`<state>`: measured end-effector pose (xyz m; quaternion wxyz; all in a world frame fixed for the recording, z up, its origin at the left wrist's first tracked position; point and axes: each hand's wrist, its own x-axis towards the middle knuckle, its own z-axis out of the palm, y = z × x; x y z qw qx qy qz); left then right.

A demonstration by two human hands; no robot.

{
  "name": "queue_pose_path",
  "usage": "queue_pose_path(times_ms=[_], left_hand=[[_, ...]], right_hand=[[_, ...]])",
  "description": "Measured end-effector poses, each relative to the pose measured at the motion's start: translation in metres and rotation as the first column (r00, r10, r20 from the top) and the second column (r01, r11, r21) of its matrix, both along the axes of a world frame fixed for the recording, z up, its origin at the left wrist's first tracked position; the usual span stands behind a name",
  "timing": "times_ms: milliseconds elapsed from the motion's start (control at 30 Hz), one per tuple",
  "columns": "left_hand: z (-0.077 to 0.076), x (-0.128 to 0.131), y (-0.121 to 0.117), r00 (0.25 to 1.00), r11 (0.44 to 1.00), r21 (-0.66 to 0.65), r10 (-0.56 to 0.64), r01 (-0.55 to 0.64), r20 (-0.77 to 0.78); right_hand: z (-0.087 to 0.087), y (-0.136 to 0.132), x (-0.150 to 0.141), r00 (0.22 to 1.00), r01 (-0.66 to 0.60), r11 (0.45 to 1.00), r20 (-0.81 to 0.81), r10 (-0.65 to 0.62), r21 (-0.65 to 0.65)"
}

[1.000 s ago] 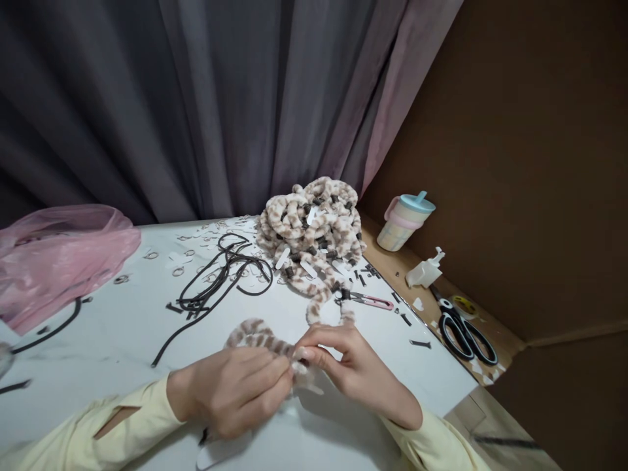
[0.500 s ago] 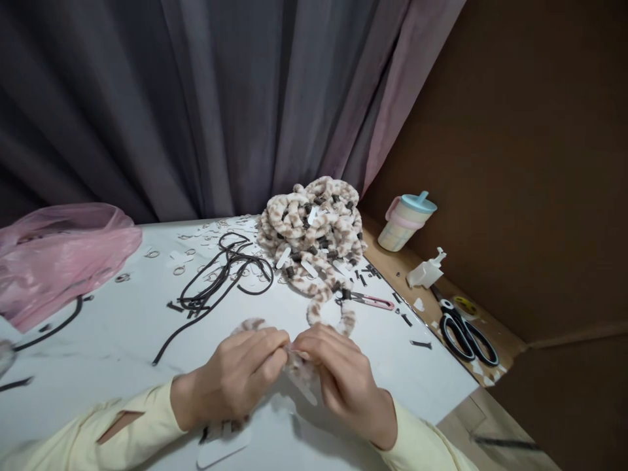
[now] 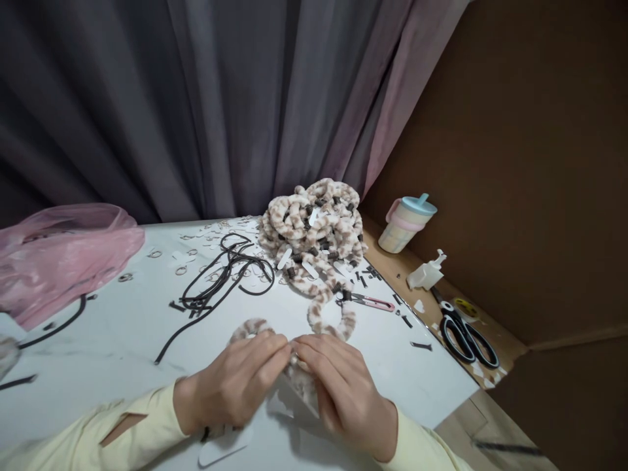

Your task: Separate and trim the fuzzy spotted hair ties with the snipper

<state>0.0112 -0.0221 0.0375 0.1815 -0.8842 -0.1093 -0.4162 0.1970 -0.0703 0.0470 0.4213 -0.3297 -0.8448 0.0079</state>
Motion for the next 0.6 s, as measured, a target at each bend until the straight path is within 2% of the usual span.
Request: queue_pose_path(times_ms=[100,233,333,400,467,600], left_hand=[[-0.009,-0.001,0.001,0.999,0.999,0.006,-0.034,0.033,0.009],[-0.023,-0.003,0.001,0.999,0.998,-0.049,-0.042,0.042,0.004],[-0.023,-0.004,0.001,0.999,0.996,-0.081,-0.041,0.040,-0.011],[-0.018,-0.002,0.000,0.999,0.987,-0.155,-0.048,0.048,0.005],[-0.011,0.002,-0.002,0.997,0.958,-0.282,-0.042,0.060,0.068],[0.002,0.011,-0.009,0.978,0.843,-0.531,0.036,0.080,0.205]], right_hand=[[0.003,-0.003,-0.002,0.995,-0.006,0.991,-0.098,-0.007,-0.131],[0.005,-0.004,-0.005,0.979,0.005,0.979,-0.199,-0.046,-0.202],[0.003,-0.002,-0.007,0.962,0.007,0.970,-0.263,-0.073,-0.244],[0.000,0.000,-0.008,0.959,0.011,0.979,-0.276,-0.068,-0.202],[-0.003,0.003,-0.009,0.975,0.035,0.993,-0.213,-0.059,-0.114],[-0.008,0.007,-0.005,0.989,0.109,0.987,0.090,-0.120,0.119]])
